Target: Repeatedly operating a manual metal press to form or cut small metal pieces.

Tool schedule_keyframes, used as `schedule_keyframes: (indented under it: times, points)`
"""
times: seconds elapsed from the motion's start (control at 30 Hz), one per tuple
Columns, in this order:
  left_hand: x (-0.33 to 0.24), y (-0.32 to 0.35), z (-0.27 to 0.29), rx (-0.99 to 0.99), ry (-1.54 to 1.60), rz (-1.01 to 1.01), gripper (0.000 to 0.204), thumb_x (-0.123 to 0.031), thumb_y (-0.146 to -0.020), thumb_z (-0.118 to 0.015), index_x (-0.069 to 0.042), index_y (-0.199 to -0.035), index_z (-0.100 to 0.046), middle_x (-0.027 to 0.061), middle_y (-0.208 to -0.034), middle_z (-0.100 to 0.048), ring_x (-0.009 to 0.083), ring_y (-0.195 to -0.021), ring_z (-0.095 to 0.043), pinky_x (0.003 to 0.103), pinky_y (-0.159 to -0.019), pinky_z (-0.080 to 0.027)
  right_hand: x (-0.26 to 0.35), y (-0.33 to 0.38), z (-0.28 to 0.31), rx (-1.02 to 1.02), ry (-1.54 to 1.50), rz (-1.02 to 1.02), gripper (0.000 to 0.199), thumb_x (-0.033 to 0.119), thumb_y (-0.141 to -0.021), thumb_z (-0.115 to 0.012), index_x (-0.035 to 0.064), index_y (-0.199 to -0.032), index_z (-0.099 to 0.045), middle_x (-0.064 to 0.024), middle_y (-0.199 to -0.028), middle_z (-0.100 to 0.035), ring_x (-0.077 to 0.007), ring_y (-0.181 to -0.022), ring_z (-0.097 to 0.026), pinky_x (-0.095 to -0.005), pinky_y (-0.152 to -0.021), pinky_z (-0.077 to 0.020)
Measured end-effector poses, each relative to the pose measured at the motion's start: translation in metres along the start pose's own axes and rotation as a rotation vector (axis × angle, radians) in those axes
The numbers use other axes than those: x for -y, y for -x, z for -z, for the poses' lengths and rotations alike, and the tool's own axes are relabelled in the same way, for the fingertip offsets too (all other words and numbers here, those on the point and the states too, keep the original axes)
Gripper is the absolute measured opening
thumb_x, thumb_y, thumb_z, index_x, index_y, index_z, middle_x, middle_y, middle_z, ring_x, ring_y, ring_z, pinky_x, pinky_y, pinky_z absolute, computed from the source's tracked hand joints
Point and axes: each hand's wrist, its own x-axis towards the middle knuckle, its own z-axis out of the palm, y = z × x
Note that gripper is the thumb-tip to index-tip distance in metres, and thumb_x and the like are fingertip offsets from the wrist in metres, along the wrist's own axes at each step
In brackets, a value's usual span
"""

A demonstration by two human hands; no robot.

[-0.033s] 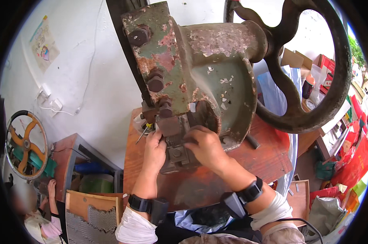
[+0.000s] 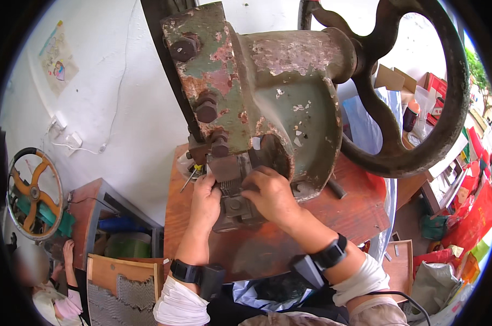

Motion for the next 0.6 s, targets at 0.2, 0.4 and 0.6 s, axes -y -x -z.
schedule_keyframes:
  times: [0.2, 0.4, 0.6]
  points:
    - [-0.026, 0.008, 0.002, 0.006, -0.182, 0.079, 0.047, -0.004, -0.084, -0.051, -0.019, -0.128, -0.052, 0.0121, -0.123, -0.055, 0.0345, -0.120, -0.044, 0.055, -0.098, -0.026, 0.013, -0.001, -0.006, -0.126, 0.202, -0.124, 0.025, 0.018, -0.066, -0.077, 0.0058, -0.083, -0.063, -0.0105, -0.084, -0.060, -0.0324, -0.080, -0.061, -0.0402, -0.070, -0.0508]
    - [-0.025, 0.006, 0.000, 0.079, -0.206, 0.112, 0.047, -0.007, -0.086, -0.051, -0.019, -0.131, -0.049, 0.0032, -0.133, -0.052, 0.0345, -0.123, -0.040, 0.057, -0.098, -0.024, 0.014, 0.003, -0.011, -0.155, 0.399, -0.050, 0.030, 0.023, -0.065, -0.078, 0.0069, -0.084, -0.061, -0.0079, -0.083, -0.061, -0.0312, -0.077, -0.062, -0.0398, -0.065, -0.0512]
    - [-0.006, -0.001, -0.002, 0.041, -0.061, 0.045, 0.044, -0.004, -0.084, -0.052, -0.014, -0.128, -0.052, 0.0091, -0.131, -0.051, 0.0362, -0.113, -0.047, 0.051, -0.095, -0.034, 0.012, 0.002, -0.008, -0.084, 0.265, 0.025, 0.030, 0.024, -0.067, -0.077, 0.0046, -0.081, -0.059, -0.0091, -0.079, -0.060, -0.0327, -0.073, -0.062, -0.0397, -0.063, -0.0509]
